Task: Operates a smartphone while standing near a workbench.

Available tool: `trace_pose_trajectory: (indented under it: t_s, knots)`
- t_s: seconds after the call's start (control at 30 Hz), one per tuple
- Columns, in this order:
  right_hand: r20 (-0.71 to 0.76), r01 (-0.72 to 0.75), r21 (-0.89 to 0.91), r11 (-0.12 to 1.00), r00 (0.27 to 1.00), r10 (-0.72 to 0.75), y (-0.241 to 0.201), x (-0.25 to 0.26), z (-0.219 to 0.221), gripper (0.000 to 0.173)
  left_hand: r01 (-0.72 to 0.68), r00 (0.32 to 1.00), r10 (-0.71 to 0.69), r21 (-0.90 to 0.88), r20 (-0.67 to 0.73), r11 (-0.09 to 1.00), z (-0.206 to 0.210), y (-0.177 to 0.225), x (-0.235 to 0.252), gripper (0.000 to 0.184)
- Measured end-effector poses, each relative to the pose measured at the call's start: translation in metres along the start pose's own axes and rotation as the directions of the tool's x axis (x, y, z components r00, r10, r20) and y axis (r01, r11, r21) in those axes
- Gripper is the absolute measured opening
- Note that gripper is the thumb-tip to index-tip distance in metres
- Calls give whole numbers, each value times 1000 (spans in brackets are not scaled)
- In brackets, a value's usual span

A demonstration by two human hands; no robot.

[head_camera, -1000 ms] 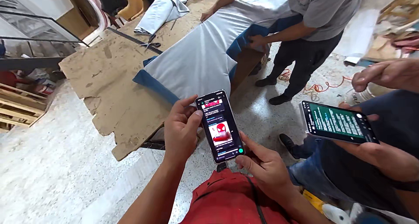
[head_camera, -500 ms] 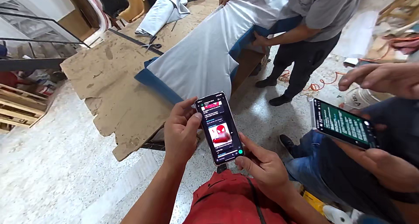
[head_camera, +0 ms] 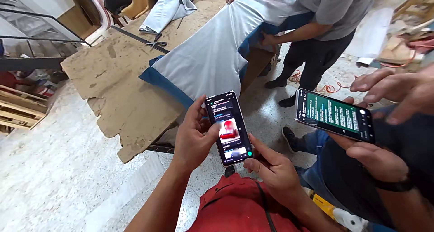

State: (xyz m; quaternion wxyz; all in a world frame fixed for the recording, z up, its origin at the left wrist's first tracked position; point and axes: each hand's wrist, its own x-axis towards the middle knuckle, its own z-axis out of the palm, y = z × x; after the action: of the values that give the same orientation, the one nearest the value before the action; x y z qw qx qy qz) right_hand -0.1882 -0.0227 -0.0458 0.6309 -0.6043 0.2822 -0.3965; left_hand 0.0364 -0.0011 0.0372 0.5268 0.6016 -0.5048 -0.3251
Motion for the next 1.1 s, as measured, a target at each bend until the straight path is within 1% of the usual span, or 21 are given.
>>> trace_pose_trajectory:
  t_s: [0.07, 0.17, 0.53, 0.73, 1.1]
  knots:
    - [-2, -1, 4, 1000, 1000, 1, 0, 0, 1, 52, -5, 1000, 6, 6, -18, 1000, 0, 0, 0, 75]
    - [-10, -3, 4, 1000, 1000, 3, -1, -1, 1, 52, -12, 1000, 12, 12, -18, 1000, 0, 0, 0, 74]
    - [-10, -3, 7, 1000, 1000, 3, -2, -1, 1, 52, -21, 1000, 22, 44, -18, 999, 0, 2, 0, 74]
    - [-10, -3, 2, 1000, 1000, 3, -2, 0, 0, 52, -45, 999, 46, 18, -12, 999, 0, 1, 0, 73]
    - [-13, 3, 14, 1000, 1000, -3, -1, 0, 1, 51, -27, 1000, 27, 27, -11, 999, 0, 0, 2, 73]
